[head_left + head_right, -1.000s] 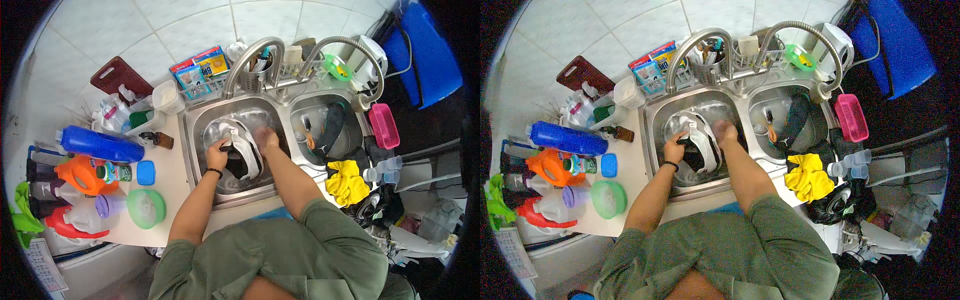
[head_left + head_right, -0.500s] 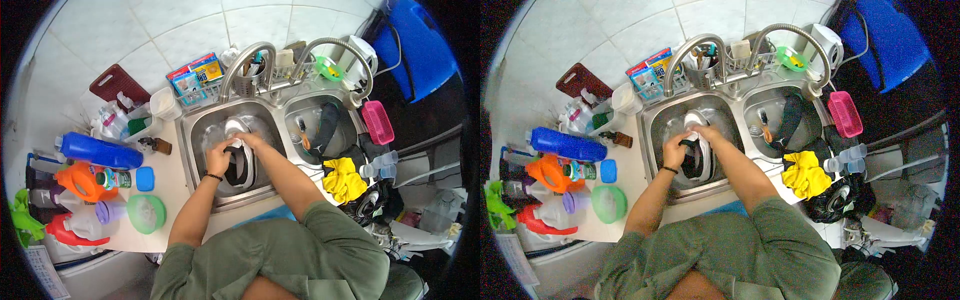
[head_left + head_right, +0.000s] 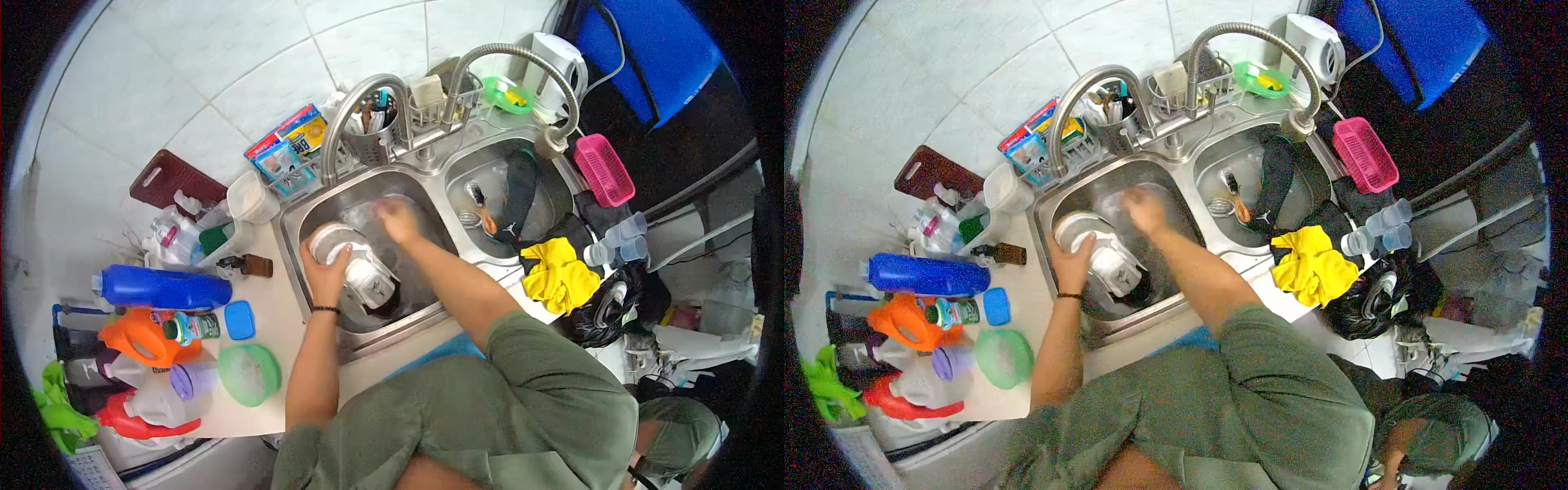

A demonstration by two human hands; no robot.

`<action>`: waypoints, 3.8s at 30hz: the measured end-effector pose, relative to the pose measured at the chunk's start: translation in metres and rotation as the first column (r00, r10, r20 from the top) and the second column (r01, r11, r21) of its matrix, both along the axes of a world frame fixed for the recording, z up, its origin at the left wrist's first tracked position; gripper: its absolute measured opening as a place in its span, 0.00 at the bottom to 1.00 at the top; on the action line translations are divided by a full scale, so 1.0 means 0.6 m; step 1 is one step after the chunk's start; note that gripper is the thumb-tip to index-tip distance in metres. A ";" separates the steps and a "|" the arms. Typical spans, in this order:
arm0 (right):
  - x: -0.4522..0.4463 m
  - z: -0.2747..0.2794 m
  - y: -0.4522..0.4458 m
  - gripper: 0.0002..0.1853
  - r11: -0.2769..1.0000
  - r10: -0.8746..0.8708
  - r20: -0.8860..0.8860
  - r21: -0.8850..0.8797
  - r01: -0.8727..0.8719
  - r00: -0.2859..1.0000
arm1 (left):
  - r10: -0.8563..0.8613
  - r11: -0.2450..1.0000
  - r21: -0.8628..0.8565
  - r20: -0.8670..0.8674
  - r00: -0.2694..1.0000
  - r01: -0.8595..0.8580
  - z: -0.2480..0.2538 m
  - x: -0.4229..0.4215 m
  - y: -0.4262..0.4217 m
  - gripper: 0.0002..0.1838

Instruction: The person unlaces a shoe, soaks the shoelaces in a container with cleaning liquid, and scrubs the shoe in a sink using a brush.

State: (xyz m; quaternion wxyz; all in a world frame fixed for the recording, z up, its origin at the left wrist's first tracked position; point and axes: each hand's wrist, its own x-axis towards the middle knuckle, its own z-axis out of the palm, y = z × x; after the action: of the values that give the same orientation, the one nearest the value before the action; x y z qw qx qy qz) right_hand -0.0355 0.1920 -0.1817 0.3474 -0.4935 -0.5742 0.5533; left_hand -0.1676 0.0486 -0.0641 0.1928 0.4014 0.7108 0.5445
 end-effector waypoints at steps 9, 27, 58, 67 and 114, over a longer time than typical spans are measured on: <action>-0.027 0.158 -0.016 0.19 0.539 0.193 -0.739 -0.470 -0.699 0.646 | 0.086 0.958 -0.258 -0.156 0.984 -0.125 -0.017 -0.055 0.012 0.43; -0.011 0.061 -0.015 0.15 0.553 -0.196 -0.839 -0.522 -0.649 0.508 | -0.099 0.984 -0.157 -0.099 0.990 0.082 -0.016 -0.083 -0.017 0.31; 0.386 0.021 0.170 0.20 0.916 0.400 0.750 -0.341 -0.210 0.527 | -0.222 0.975 -0.100 -0.374 0.900 0.198 0.049 0.046 -0.058 0.25; 0.326 -0.022 0.117 0.22 0.994 0.105 0.816 -0.095 -0.048 0.568 | -0.196 0.970 -0.185 -0.221 0.955 0.156 0.076 0.047 -0.082 0.33; -0.085 0.297 -0.049 0.24 0.723 0.319 -0.342 -0.515 -0.460 0.884 | -0.190 0.967 -0.158 0.077 0.979 0.200 0.046 -0.032 -0.183 0.47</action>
State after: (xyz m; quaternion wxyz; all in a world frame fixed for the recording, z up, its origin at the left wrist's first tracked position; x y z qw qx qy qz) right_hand -0.0862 0.1626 -0.0032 0.1180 -0.3755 -0.4236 0.8159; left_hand -0.1866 -0.0612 -0.0362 0.2995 0.4351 0.7042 0.4745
